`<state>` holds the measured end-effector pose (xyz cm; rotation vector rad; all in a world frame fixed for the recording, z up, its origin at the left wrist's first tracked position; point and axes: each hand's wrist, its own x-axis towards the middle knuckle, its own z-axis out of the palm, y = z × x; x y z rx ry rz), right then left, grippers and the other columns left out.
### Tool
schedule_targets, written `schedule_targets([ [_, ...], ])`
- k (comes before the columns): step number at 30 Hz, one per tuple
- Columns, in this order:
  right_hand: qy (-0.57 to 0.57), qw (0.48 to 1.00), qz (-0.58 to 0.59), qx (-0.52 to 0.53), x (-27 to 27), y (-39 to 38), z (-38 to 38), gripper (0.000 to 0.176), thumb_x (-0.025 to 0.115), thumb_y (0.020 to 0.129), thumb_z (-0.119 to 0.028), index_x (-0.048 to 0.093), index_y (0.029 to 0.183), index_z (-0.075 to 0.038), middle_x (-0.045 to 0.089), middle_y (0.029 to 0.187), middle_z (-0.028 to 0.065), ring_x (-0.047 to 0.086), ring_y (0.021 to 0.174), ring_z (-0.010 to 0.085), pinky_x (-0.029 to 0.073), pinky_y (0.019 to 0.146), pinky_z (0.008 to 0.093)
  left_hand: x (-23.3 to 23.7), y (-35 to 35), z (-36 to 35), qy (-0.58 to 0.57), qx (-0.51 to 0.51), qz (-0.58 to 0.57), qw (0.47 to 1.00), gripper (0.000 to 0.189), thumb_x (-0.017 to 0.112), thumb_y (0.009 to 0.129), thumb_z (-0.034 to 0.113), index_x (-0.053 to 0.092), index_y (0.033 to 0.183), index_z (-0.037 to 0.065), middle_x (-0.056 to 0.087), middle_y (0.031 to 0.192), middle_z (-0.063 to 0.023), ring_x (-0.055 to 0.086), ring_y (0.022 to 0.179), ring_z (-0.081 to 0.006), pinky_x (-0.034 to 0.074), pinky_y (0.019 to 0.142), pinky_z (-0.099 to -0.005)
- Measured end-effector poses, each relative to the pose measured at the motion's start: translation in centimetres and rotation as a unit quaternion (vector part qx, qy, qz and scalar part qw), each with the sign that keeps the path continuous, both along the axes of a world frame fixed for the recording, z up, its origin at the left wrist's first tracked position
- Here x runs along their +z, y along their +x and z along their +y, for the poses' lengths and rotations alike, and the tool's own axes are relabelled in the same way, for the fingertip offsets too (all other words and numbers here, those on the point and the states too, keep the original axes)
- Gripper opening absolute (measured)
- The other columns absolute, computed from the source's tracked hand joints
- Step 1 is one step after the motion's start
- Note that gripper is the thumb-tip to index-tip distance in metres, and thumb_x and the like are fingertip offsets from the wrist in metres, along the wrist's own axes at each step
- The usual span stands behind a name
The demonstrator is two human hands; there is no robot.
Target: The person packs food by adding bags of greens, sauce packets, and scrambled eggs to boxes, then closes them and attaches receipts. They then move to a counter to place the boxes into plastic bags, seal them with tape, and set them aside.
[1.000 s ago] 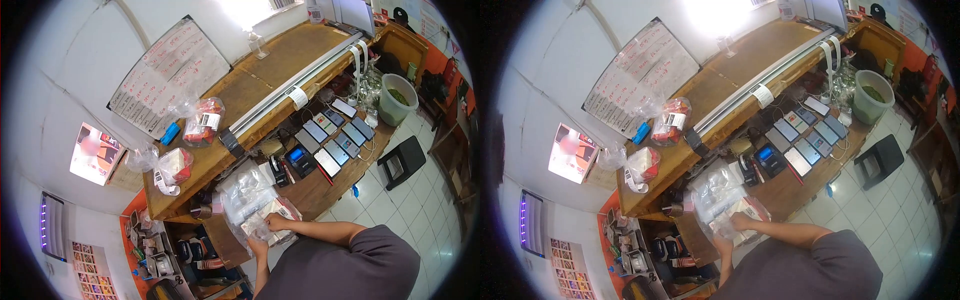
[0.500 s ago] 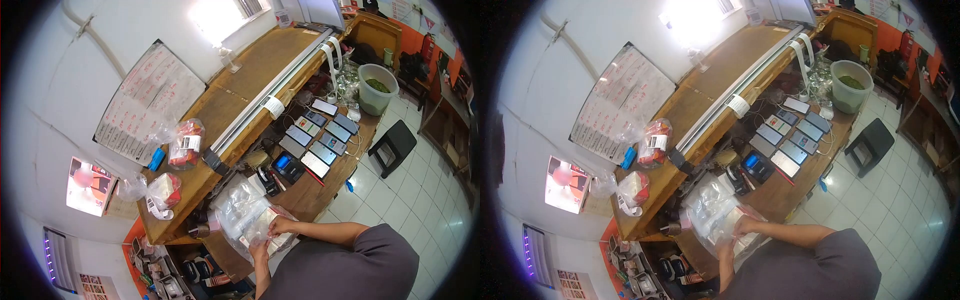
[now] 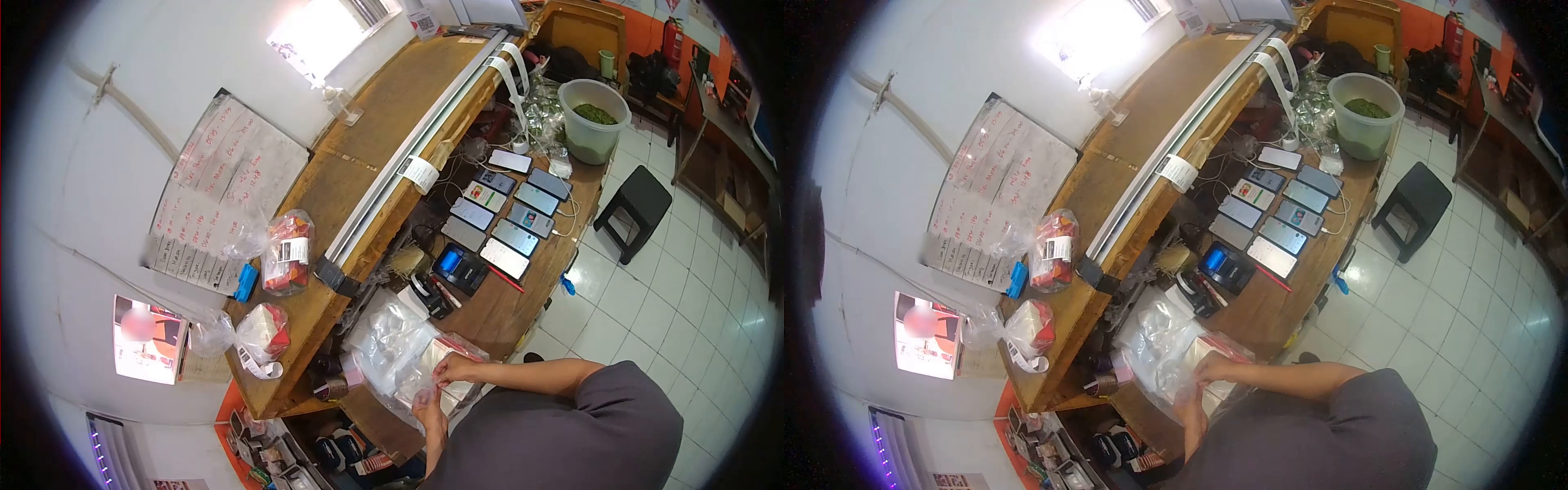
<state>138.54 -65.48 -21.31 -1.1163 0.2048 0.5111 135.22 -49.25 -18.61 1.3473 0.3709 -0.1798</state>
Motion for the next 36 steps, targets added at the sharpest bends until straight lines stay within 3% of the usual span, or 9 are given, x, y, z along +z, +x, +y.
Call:
schedule_targets([
  [5,0.018,0.999,-0.025,0.022,0.1,0.2,-0.1,0.019,0.072,0.083,-0.001,0.069,0.100,0.007,0.071,0.089,0.0107,0.068,0.074,0.0148,0.058,0.068,0.0272,2.4,0.1,-1.2,-0.051,0.030,0.025,0.998,0.021,0.062,0.087,-0.012,0.053,0.107,-0.009,0.060,0.110,-0.0168,0.065,0.097,-0.0244,0.057,0.088,-0.0325],
  [10,-0.117,0.973,-0.192,0.041,1.5,-0.2,-0.2,0.022,0.064,0.077,0.007,0.066,0.099,0.009,0.071,0.083,0.0117,0.068,0.073,0.0154,0.057,0.068,0.0291,3.9,-0.4,-1.5,0.215,-0.061,-0.054,0.973,0.022,0.060,0.085,-0.013,0.055,0.106,-0.009,0.062,0.106,-0.0179,0.066,0.091,-0.0233,0.058,0.080,-0.0318],
  [19,-0.073,0.948,-0.204,0.232,3.9,1.4,-5.5,0.020,0.064,0.069,0.001,0.072,0.086,0.001,0.071,0.072,0.0102,0.067,0.063,0.0178,0.053,0.059,0.0324,-1.5,0.4,-1.8,-0.012,0.141,0.022,0.990,0.034,0.059,0.086,-0.011,0.045,0.117,-0.006,0.064,0.094,-0.0176,0.066,0.083,-0.0267,0.060,0.073,-0.0367],
  [22,-0.270,0.842,-0.466,-0.028,3.2,8.2,-11.6,0.008,0.061,0.078,-0.005,0.067,0.079,-0.001,0.064,0.064,0.0064,0.062,0.064,0.0178,0.052,0.063,0.0349,0.5,1.0,-2.0,0.011,0.202,0.045,0.978,0.027,0.054,0.090,-0.007,0.049,0.117,-0.006,0.065,0.094,-0.0190,0.068,0.088,-0.0273,0.060,0.075,-0.0358],
  [25,-0.243,0.863,-0.252,-0.365,12.7,13.5,-22.6,0.025,0.066,0.084,-0.013,0.062,0.106,-0.002,0.067,0.093,0.0087,0.065,0.086,0.0189,0.051,0.077,0.0338,3.7,-0.8,-2.6,0.212,0.103,0.063,0.970,0.027,0.054,0.095,0.012,0.058,0.110,-0.011,0.068,0.097,-0.0242,0.070,0.087,-0.0322,0.058,0.077,-0.0379],
  [27,-0.298,0.746,-0.306,-0.511,16.9,17.5,-28.3,0.036,0.074,0.083,-0.018,0.058,0.109,0.001,0.066,0.098,0.0115,0.065,0.089,0.0199,0.051,0.077,0.0325,4.4,-2.2,-1.5,0.703,-0.215,0.140,0.663,0.046,0.052,0.096,0.034,0.063,0.108,-0.009,0.070,0.096,-0.0257,0.071,0.084,-0.0356,0.056,0.080,-0.0406],
  [30,-0.342,0.735,-0.320,-0.490,18.2,20.9,-32.3,0.038,0.078,0.080,-0.017,0.057,0.106,0.001,0.066,0.097,0.0115,0.064,0.087,0.0177,0.051,0.076,0.0304,8.4,-0.9,-3.8,0.520,-0.457,0.286,0.662,0.060,0.053,0.092,0.050,0.065,0.110,-0.005,0.071,0.092,-0.0241,0.071,0.079,-0.0363,0.054,0.080,-0.0434],
  [34,-0.141,0.892,-0.274,-0.332,18.1,21.4,-33.0,0.036,0.081,0.078,-0.012,0.057,0.100,0.001,0.065,0.093,0.0102,0.062,0.082,0.0115,0.050,0.074,0.0250,8.4,0.0,-8.6,0.337,-0.326,0.087,0.879,0.041,0.062,0.095,0.036,0.063,0.102,-0.004,0.071,0.083,-0.0140,0.070,0.079,-0.0213,0.052,0.074,-0.0338],
  [36,-0.164,0.894,-0.304,-0.286,17.3,20.9,-32.1,0.032,0.076,0.083,-0.005,0.055,0.105,0.003,0.066,0.089,0.0066,0.063,0.081,0.0104,0.050,0.074,0.0221,10.3,2.5,-11.8,0.329,-0.372,-0.058,0.866,0.030,0.060,0.098,0.028,0.060,0.105,-0.002,0.068,0.088,-0.0080,0.065,0.084,-0.0145,0.050,0.076,-0.0294],
])
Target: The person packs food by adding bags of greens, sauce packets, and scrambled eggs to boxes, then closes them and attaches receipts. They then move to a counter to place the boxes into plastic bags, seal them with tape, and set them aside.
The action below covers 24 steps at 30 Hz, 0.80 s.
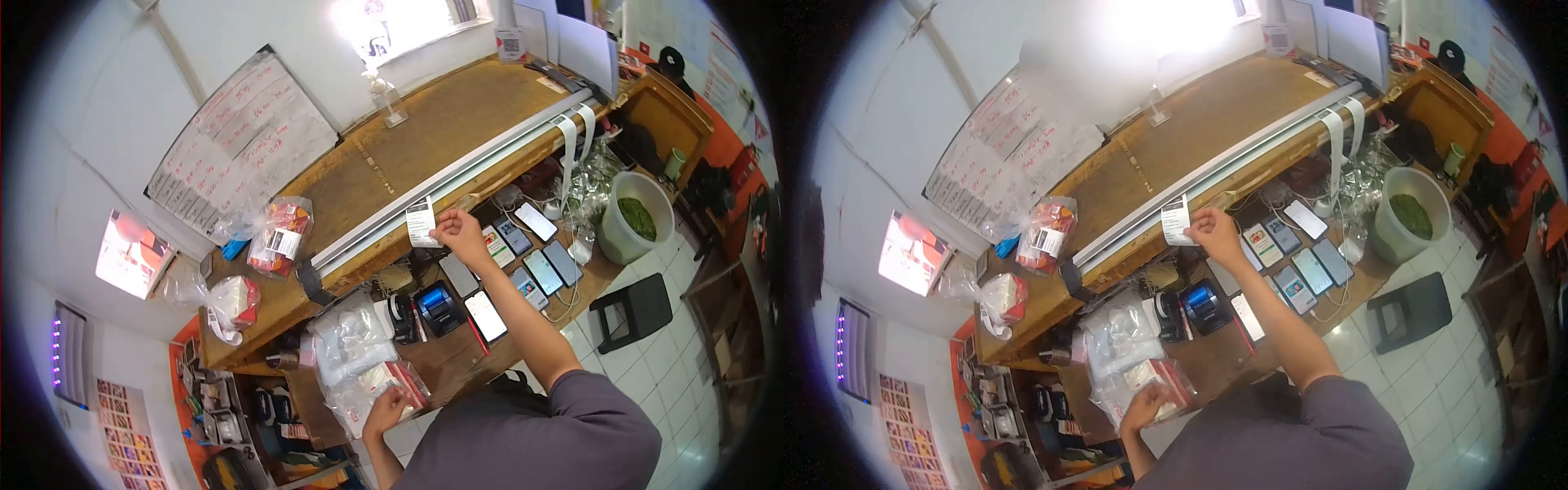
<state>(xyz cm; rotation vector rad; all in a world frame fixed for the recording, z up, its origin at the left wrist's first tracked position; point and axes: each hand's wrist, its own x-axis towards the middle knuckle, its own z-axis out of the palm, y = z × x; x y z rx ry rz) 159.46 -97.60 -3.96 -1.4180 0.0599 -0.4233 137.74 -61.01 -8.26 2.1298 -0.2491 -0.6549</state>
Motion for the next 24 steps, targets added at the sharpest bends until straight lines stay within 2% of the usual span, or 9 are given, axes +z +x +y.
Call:
schedule_targets([
  [2,0.177,0.979,0.006,0.100,0.1,-0.7,1.2,0.031,0.071,0.086,-0.002,0.055,0.110,0.006,0.066,0.089,0.0066,0.063,0.082,0.0108,0.050,0.075,0.0225,0.2,2.6,-2.6,-0.125,0.033,0.015,0.991,0.030,0.059,0.099,0.026,0.057,0.115,0.001,0.066,0.099,-0.0054,0.062,0.089,-0.0135,0.049,0.077,-0.0295],
  [4,0.165,0.980,0.032,0.108,-1.0,-1.4,2.4,0.026,0.066,0.086,0.001,0.059,0.111,0.004,0.067,0.091,0.0057,0.063,0.082,0.0104,0.050,0.076,0.0233,1.7,5.1,-4.9,-0.115,0.080,-0.017,0.990,0.031,0.059,0.099,0.022,0.055,0.122,0.002,0.065,0.110,-0.0057,0.063,0.096,-0.0144,0.049,0.084,-0.0297],
  [7,0.102,0.956,0.075,0.265,-4.2,-4.0,4.8,0.020,0.065,0.085,-0.003,0.064,0.105,-0.001,0.066,0.088,0.0015,0.061,0.081,0.0076,0.049,0.071,0.0239,3.0,8.2,-8.4,-0.191,0.192,-0.130,0.954,0.033,0.062,0.097,0.016,0.055,0.125,0.002,0.065,0.114,-0.0076,0.062,0.102,-0.0149,0.048,0.092,-0.0297],
  [12,-0.061,0.887,0.154,0.430,-13.1,-9.9,8.5,0.015,0.069,0.085,-0.005,0.065,0.099,-0.004,0.063,0.084,-0.0019,0.058,0.077,0.0062,0.047,0.069,0.0235,-1.9,10.3,-8.3,-0.285,0.158,-0.019,0.945,0.029,0.064,0.093,0.005,0.057,0.121,0.001,0.067,0.113,-0.0093,0.062,0.104,-0.0155,0.048,0.094,-0.0299],
  [14,-0.011,0.851,0.209,0.482,-14.2,-10.9,9.0,0.017,0.071,0.086,-0.008,0.064,0.101,-0.004,0.063,0.087,-0.0013,0.058,0.079,0.0071,0.048,0.072,0.0243,-4.2,9.4,-7.1,-0.252,0.173,0.049,0.951,0.026,0.062,0.094,0.004,0.058,0.120,0.000,0.067,0.110,-0.0088,0.063,0.102,-0.0149,0.050,0.090,-0.0293],
  [18,0.104,0.895,0.181,0.394,-17.0,-11.6,10.9,0.022,0.072,0.087,-0.008,0.062,0.105,-0.002,0.069,0.096,0.0039,0.065,0.093,0.0116,0.052,0.085,0.0285,-7.3,8.2,-4.7,-0.114,0.046,0.045,0.991,0.031,0.062,0.088,0.002,0.062,0.119,0.001,0.068,0.107,-0.0079,0.062,0.103,-0.0159,0.049,0.091,-0.0329],
  [22,0.026,0.847,0.280,0.451,-18.9,-11.4,12.3,0.011,0.071,0.084,0.001,0.062,0.089,-0.003,0.067,0.087,0.0041,0.067,0.072,0.0125,0.053,0.062,0.0254,-7.4,8.0,-3.5,0.096,0.127,0.024,0.987,0.025,0.063,0.076,0.008,0.065,0.099,-0.001,0.070,0.090,-0.0197,0.069,0.091,-0.0330,0.052,0.083,-0.0405],
  [23,0.007,0.835,0.327,0.443,-19.2,-12.1,12.8,0.012,0.071,0.084,0.000,0.061,0.090,-0.002,0.067,0.084,0.0042,0.067,0.070,0.0143,0.053,0.060,0.0260,-5.0,9.0,-3.7,0.092,0.157,0.169,0.969,0.026,0.062,0.075,0.008,0.066,0.099,-0.002,0.069,0.091,-0.0237,0.068,0.094,-0.0365,0.052,0.082,-0.0432],
  [24,-0.016,0.825,0.367,0.430,-19.3,-12.0,13.1,0.013,0.071,0.084,0.000,0.060,0.091,-0.001,0.067,0.082,0.0043,0.068,0.068,0.0160,0.052,0.058,0.0267,-7.3,8.7,-2.8,0.092,0.165,0.174,0.967,0.026,0.062,0.075,0.008,0.066,0.099,-0.002,0.069,0.091,-0.0237,0.068,0.094,-0.0365,0.052,0.082,-0.0432],
])
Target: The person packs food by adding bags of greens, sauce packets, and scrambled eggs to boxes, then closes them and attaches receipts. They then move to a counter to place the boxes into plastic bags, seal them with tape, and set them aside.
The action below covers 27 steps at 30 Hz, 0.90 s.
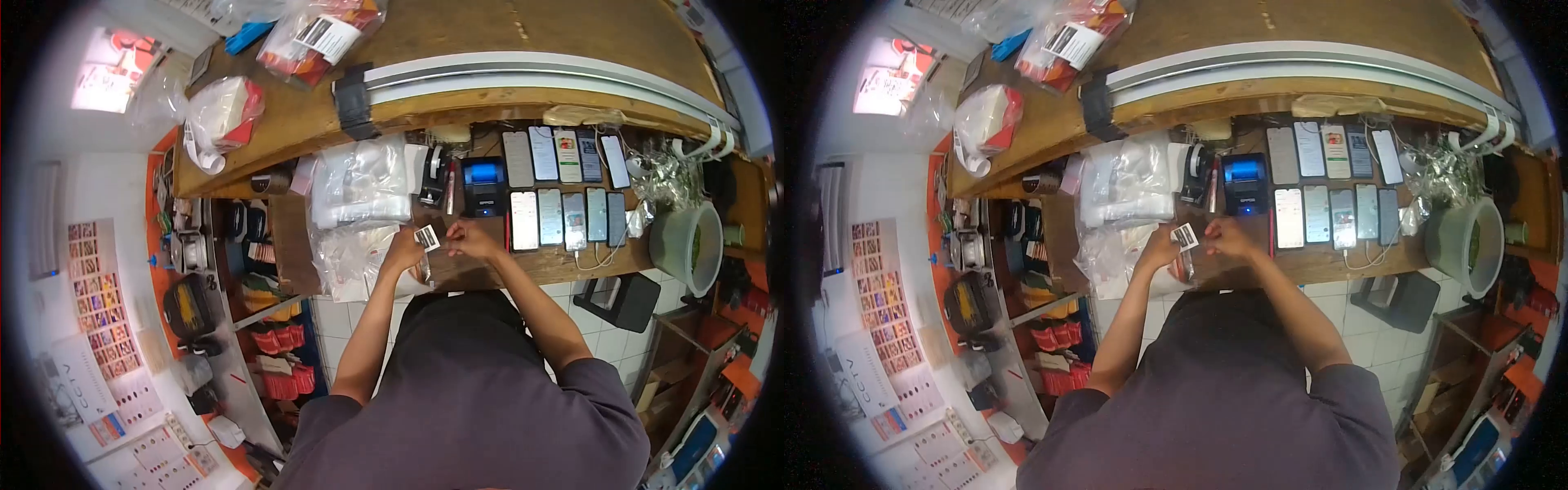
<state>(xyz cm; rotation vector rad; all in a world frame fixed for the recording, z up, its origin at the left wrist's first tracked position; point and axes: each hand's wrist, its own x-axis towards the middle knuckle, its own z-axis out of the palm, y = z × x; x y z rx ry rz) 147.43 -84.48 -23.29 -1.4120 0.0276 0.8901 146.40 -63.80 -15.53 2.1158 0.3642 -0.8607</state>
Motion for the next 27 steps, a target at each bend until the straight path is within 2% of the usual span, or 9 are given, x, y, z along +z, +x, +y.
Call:
schedule_targets([
  [2,-0.060,0.995,-0.075,-0.033,-3.6,-1.3,2.0,0.019,0.071,0.083,-0.002,0.057,0.096,0.000,0.067,0.077,0.0059,0.068,0.067,0.0184,0.052,0.055,0.0290,-5.9,-0.5,2.2,0.040,-0.097,-0.109,0.988,0.025,0.068,0.076,0.017,0.069,0.096,0.003,0.070,0.095,-0.0217,0.067,0.095,-0.0358,0.051,0.083,-0.0421],
  [3,-0.119,0.979,-0.148,-0.071,-5.0,-2.1,2.9,0.025,0.072,0.083,-0.004,0.055,0.100,0.001,0.067,0.072,0.0076,0.069,0.065,0.0208,0.051,0.053,0.0314,-2.6,-0.1,1.3,0.031,-0.105,-0.085,0.990,0.025,0.069,0.076,0.017,0.070,0.097,0.003,0.070,0.095,-0.0208,0.067,0.093,-0.0367,0.051,0.083,-0.0426],
  [6,-0.225,0.920,-0.275,-0.167,-0.1,-0.6,5.1,0.038,0.073,0.082,-0.007,0.050,0.111,0.001,0.065,0.063,0.0115,0.069,0.061,0.0258,0.050,0.052,0.0363,-3.4,0.2,1.7,0.007,-0.161,-0.109,0.981,0.025,0.071,0.076,0.018,0.070,0.095,0.002,0.069,0.096,-0.0206,0.066,0.093,-0.0362,0.051,0.082,-0.0417],
  [7,-0.237,0.928,-0.215,-0.191,0.0,0.4,5.8,0.045,0.076,0.080,-0.011,0.050,0.116,-0.002,0.063,0.059,0.0139,0.068,0.057,0.0287,0.050,0.052,0.0396,-2.6,0.8,1.4,-0.004,-0.138,-0.087,0.987,0.024,0.072,0.076,0.017,0.069,0.093,0.001,0.068,0.097,-0.0209,0.065,0.095,-0.0357,0.050,0.082,-0.0414],
  [16,-0.310,0.902,-0.277,-0.120,-3.7,4.0,4.9,0.041,0.072,0.085,-0.012,0.053,0.121,-0.013,0.068,0.074,0.0195,0.069,0.061,0.0328,0.054,0.057,0.0441,-5.4,5.7,0.0,0.063,-0.089,-0.098,0.989,0.014,0.069,0.075,0.011,0.070,0.082,0.000,0.069,0.080,-0.0233,0.071,0.079,-0.0368,0.055,0.068,-0.0421],
  [18,-0.339,0.874,-0.337,-0.087,-4.0,4.1,3.7,0.039,0.071,0.085,-0.013,0.054,0.120,-0.014,0.067,0.075,0.0218,0.069,0.063,0.0342,0.054,0.058,0.0447,-5.6,6.2,-0.6,-0.016,-0.116,-0.023,0.993,0.013,0.070,0.074,0.012,0.071,0.080,0.001,0.070,0.080,-0.0214,0.071,0.075,-0.0338,0.054,0.067,-0.0417],
  [19,-0.342,0.873,-0.337,-0.086,-3.6,4.6,3.2,0.039,0.071,0.085,-0.013,0.054,0.120,-0.014,0.067,0.075,0.0218,0.069,0.063,0.0342,0.054,0.058,0.0447,-8.1,6.0,-0.5,-0.021,-0.172,-0.107,0.979,0.012,0.072,0.075,0.012,0.072,0.081,0.001,0.070,0.078,-0.0178,0.069,0.071,-0.0312,0.053,0.068,-0.0399],
  [23,-0.097,0.995,-0.029,-0.004,-0.8,7.4,1.6,0.037,0.070,0.088,-0.016,0.060,0.119,0.001,0.057,0.060,0.0008,0.048,0.043,0.0081,0.037,0.040,0.0263,-10.4,6.0,-0.6,-0.071,-0.120,-0.084,0.987,0.014,0.078,0.074,0.012,0.074,0.084,0.003,0.071,0.077,-0.0103,0.066,0.076,-0.0200,0.052,0.074,-0.0357],
  [27,-0.063,0.991,0.055,-0.105,-1.4,7.6,3.1,0.021,0.070,0.090,-0.020,0.069,0.100,-0.002,0.057,0.057,0.0006,0.046,0.041,0.0069,0.034,0.038,0.0252,-11.6,6.1,0.2,-0.130,-0.108,-0.072,0.983,0.018,0.078,0.075,0.010,0.076,0.092,0.005,0.071,0.077,-0.0077,0.063,0.073,-0.0152,0.051,0.069,-0.0334],
])
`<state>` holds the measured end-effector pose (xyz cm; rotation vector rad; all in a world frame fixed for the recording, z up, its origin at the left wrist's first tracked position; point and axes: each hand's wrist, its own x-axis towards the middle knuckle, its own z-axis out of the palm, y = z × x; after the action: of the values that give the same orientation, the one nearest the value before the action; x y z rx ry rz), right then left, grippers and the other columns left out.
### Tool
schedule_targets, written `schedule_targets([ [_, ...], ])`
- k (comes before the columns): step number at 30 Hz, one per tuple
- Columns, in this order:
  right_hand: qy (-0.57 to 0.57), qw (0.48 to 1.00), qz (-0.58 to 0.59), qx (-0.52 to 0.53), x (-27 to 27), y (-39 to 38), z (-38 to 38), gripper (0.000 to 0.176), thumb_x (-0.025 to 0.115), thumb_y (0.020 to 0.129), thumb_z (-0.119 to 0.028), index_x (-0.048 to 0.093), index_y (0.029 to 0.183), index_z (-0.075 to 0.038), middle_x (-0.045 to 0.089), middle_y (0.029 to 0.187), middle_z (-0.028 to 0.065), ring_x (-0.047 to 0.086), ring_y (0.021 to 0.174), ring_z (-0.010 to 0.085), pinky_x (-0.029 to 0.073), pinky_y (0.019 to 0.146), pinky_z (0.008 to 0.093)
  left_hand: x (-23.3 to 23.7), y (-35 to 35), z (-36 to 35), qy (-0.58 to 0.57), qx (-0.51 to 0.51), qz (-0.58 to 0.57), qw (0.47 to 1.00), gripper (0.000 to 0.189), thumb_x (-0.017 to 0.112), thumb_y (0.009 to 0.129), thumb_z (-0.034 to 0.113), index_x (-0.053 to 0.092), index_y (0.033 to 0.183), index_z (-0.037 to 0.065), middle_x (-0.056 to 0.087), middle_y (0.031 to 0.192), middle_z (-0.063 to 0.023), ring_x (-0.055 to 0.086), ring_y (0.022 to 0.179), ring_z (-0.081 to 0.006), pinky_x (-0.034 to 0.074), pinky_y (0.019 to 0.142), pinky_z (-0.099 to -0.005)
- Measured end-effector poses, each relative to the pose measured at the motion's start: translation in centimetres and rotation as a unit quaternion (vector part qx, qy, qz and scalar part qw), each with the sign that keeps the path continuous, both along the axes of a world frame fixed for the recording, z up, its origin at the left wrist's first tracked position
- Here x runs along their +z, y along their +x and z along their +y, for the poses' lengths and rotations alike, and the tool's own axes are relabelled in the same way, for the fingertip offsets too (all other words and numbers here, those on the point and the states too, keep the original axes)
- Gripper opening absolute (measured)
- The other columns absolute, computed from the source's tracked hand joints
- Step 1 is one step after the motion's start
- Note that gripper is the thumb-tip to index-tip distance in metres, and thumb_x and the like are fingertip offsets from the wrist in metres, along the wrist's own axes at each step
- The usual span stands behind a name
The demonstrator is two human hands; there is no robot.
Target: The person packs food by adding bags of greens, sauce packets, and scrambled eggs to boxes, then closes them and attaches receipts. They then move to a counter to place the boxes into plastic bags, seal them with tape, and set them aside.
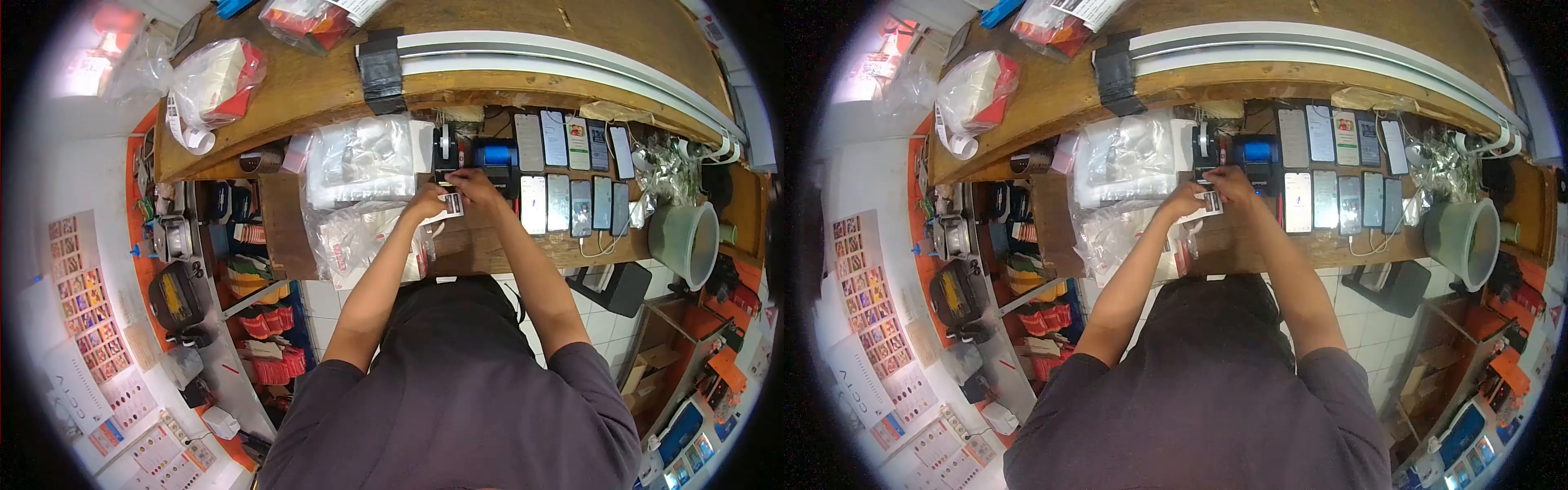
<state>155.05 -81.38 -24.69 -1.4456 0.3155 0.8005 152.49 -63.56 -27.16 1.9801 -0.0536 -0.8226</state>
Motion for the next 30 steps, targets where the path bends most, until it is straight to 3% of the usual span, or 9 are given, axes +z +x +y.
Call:
schedule_targets([
  [4,-0.050,0.990,-0.117,-0.061,-2.4,-2.7,0.3,0.030,0.070,0.091,-0.029,0.070,0.092,0.001,0.055,0.053,0.0011,0.050,0.041,0.0096,0.038,0.039,0.0282,4.4,0.9,0.0,0.033,-0.009,0.079,0.996,0.022,0.074,0.077,0.005,0.075,0.098,0.004,0.072,0.084,-0.0081,0.064,0.071,-0.0128,0.052,0.065,-0.0304],
  [8,-0.069,0.997,0.025,-0.002,2.2,-11.0,-0.4,0.025,0.068,0.092,-0.024,0.066,0.097,0.001,0.053,0.059,-0.0002,0.045,0.043,0.0077,0.034,0.039,0.0254,3.0,0.9,0.9,-0.133,0.064,0.190,0.971,0.027,0.074,0.079,0.011,0.072,0.103,-0.003,0.071,0.083,-0.0074,0.065,0.070,-0.0131,0.052,0.064,-0.0259],
  [13,-0.038,0.999,0.018,0.016,0.0,-12.7,-0.3,0.028,0.064,0.095,-0.028,0.063,0.100,0.000,0.049,0.059,-0.0004,0.044,0.044,0.0083,0.034,0.040,0.0253,2.2,-0.6,-0.3,-0.092,0.088,0.219,0.967,0.016,0.067,0.088,0.014,0.071,0.095,0.000,0.070,0.080,-0.0042,0.063,0.069,-0.0119,0.051,0.064,-0.0269],
  [17,-0.027,0.999,0.020,0.025,-2.4,-13.1,-0.3,0.027,0.061,0.098,-0.028,0.060,0.101,-0.001,0.047,0.062,-0.0009,0.042,0.044,0.0085,0.034,0.040,0.0257,0.5,-2.3,-2.5,-0.138,0.209,0.120,0.961,0.023,0.062,0.096,0.021,0.073,0.088,0.004,0.070,0.078,-0.0009,0.063,0.070,-0.0113,0.050,0.068,-0.0281],
  [20,-0.031,0.998,0.028,0.045,-1.9,-12.7,-0.4,0.025,0.059,0.099,-0.027,0.058,0.103,-0.002,0.046,0.063,-0.0013,0.042,0.046,0.0083,0.034,0.041,0.0257,0.4,-3.0,-3.5,0.137,0.206,-0.083,0.965,0.020,0.067,0.089,0.026,0.077,0.082,0.009,0.072,0.074,-0.0112,0.067,0.067,-0.0172,0.051,0.065,-0.0336],
  [24,-0.032,0.996,0.043,0.071,-0.6,-13.1,-1.8,0.023,0.057,0.099,-0.025,0.059,0.102,-0.003,0.046,0.063,-0.0012,0.043,0.048,0.0079,0.034,0.041,0.0250,-1.2,-5.1,-3.6,0.173,0.175,-0.133,0.960,0.016,0.069,0.077,0.022,0.075,0.076,0.008,0.070,0.072,-0.0137,0.069,0.070,-0.0279,0.053,0.066,-0.0369],
  [26,-0.035,0.995,0.006,0.091,1.9,-13.7,-3.1,0.020,0.056,0.099,-0.023,0.060,0.098,-0.004,0.046,0.062,-0.0014,0.042,0.048,0.0076,0.033,0.042,0.0247,-0.5,-7.1,-4.4,0.064,0.267,-0.195,0.942,0.015,0.066,0.080,0.014,0.076,0.089,0.008,0.072,0.081,-0.0138,0.070,0.077,-0.0283,0.054,0.075,-0.0385],
  [27,-0.055,0.993,-0.018,0.101,3.5,-14.0,-3.7,0.018,0.055,0.099,-0.022,0.060,0.095,-0.005,0.046,0.062,-0.0015,0.042,0.047,0.0074,0.032,0.042,0.0244,2.9,-7.5,-4.5,0.048,0.270,-0.122,0.954,0.018,0.063,0.083,0.013,0.076,0.093,0.006,0.072,0.085,-0.0155,0.069,0.078,-0.0310,0.054,0.076,-0.0381],
  [30,0.038,0.985,0.001,0.169,7.4,-14.4,-5.5,0.017,0.055,0.098,-0.020,0.058,0.087,-0.007,0.045,0.061,-0.0017,0.041,0.047,0.0063,0.029,0.042,0.0233,7.4,-12.0,-4.0,-0.021,0.315,-0.224,0.922,0.018,0.060,0.094,0.016,0.068,0.087,0.001,0.064,0.074,-0.0182,0.062,0.063,-0.0275,0.046,0.060,-0.0402],
])
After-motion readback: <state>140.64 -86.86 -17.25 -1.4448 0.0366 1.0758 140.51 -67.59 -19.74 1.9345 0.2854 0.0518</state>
